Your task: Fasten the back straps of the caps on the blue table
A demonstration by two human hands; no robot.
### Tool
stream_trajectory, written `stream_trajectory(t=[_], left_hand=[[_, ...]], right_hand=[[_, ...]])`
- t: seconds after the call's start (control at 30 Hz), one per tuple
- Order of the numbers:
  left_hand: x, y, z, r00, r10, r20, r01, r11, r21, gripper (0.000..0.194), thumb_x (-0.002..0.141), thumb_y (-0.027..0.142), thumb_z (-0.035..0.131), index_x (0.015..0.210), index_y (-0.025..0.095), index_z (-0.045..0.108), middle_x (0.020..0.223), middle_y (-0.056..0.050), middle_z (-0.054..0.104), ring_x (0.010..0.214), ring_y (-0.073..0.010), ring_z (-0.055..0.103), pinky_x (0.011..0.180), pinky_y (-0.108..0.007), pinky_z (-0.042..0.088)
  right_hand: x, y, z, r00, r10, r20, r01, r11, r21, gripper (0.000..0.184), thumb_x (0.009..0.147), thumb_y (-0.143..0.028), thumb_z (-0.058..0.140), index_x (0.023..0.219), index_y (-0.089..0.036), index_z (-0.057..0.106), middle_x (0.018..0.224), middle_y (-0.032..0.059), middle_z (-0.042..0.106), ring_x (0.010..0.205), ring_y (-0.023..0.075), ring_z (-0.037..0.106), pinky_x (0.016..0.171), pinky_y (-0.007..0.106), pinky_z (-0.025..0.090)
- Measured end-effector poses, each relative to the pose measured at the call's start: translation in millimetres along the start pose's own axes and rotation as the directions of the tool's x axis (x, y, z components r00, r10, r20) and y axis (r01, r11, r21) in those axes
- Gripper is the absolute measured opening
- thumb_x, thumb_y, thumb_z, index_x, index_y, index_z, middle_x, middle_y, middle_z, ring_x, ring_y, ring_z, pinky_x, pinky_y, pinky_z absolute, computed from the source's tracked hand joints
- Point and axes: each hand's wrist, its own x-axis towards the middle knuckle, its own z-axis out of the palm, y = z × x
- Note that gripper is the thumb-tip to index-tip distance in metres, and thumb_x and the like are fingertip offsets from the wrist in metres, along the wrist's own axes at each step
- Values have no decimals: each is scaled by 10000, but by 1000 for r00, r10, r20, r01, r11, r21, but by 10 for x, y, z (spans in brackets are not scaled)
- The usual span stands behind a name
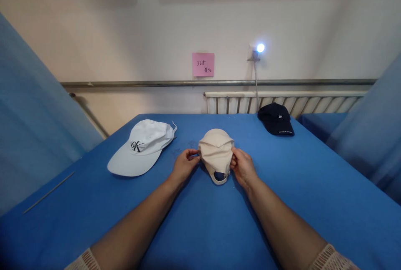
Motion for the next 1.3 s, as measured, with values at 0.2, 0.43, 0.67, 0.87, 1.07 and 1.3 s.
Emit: stream_trajectory(t=[0.2, 0.43, 0.67, 0.87, 1.07, 1.3], left_hand=[[-71, 35, 87, 985, 51, 163, -42, 997, -62, 228, 629, 186, 717, 831, 142, 620, 775, -31, 684, 701, -143, 621, 672, -255, 484], [-94, 126, 28, 978, -34, 207, 75, 979, -191, 309, 693, 407, 704, 814, 144, 598, 659, -9, 626, 578, -117, 566, 566, -239, 436], [-115, 157, 24, 978, 22, 206, 16, 983, -181, 311, 684, 424, 717, 754, 156, 575, 597, 17, 587, 541, -100, 528, 554, -221, 411], [7, 239, -159, 994, 107, -34, -110, 987, -121, 254, 700, 396, 673, 710, 161, 577, 593, 34, 544, 531, -88, 475, 528, -201, 380], [128, 175, -260, 991, 65, -116, -70, 997, -40, 266, 674, 401, 681, 667, 152, 587, 577, 34, 529, 526, -89, 441, 507, -196, 345], [110, 128, -179, 993, 63, -99, -68, 997, -43, 284, 667, 423, 697, 660, 159, 593, 586, 41, 545, 530, -92, 458, 532, -206, 359]], right_hand=[[-7, 55, -25, 995, -99, 28, 103, 968, -230, 383, 741, -448, 713, 583, -194, 473, 463, -71, 430, 403, 67, 360, 408, 214, 273], [-26, 42, 4, 985, -166, 55, 175, 908, -382, 404, 757, -501, 677, 562, -201, 489, 425, -61, 441, 397, 81, 350, 425, 231, 271], [-101, -6, 103, 974, -222, 54, 223, 875, -430, 408, 759, -510, 668, 563, -202, 486, 420, -66, 434, 403, 79, 331, 430, 231, 258], [-283, -117, 216, 916, -379, 132, 396, 801, -448, 317, 830, -466, 598, 650, -206, 575, 490, -48, 486, 460, 103, 413, 487, 238, 337], [-131, 17, 87, 880, -455, 133, 440, 677, -591, 161, 783, -364, 643, 760, -205, 631, 620, -24, 568, 533, 121, 475, 546, 251, 393], [-146, 60, 89, 757, -434, 489, 626, 266, -733, 238, 808, -198, 582, 1040, -235, 620, 911, 39, 586, 698, 159, 560, 653, 292, 456]])
